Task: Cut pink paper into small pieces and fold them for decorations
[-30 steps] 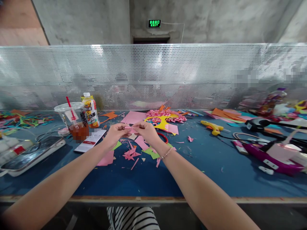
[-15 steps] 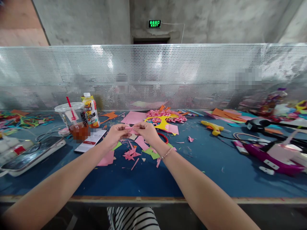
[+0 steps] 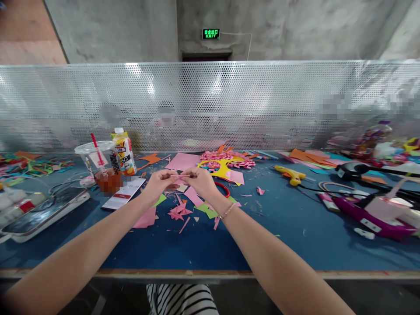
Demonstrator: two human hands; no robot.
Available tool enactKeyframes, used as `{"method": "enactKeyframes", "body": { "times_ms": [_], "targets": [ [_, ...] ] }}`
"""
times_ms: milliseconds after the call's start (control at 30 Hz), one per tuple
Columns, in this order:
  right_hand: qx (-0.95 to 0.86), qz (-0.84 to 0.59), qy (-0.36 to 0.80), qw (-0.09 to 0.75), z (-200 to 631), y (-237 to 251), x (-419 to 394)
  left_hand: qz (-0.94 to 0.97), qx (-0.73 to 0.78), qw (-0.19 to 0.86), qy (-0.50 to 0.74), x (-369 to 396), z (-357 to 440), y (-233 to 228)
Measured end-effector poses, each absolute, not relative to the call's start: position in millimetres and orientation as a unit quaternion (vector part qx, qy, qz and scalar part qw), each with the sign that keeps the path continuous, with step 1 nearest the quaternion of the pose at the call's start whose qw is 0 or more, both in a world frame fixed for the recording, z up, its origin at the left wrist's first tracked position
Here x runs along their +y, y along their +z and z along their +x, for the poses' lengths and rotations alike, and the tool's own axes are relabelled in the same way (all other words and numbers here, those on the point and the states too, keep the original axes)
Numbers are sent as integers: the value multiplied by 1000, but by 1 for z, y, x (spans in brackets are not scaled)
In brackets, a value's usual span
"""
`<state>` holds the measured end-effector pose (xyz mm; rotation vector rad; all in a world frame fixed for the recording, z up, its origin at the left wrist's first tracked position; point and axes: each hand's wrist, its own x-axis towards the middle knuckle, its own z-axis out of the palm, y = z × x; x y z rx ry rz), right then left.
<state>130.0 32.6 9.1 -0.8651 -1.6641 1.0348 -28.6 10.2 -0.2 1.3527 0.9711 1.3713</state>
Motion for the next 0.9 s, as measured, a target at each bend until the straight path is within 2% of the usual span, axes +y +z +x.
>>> {"method": "enactKeyframes", "body": {
  "times_ms": [367, 600, 900],
  "targets": [
    [-707, -347, 415, 455, 131, 13, 29, 579, 390, 432, 571, 12, -29, -3],
    [-717, -362, 372, 466, 132, 8, 34, 563, 398, 459, 560, 12, -28, -3],
    [-695, -356, 425, 458, 132, 10, 33, 549, 410, 485, 543, 12, -30, 0]
  ]
}}
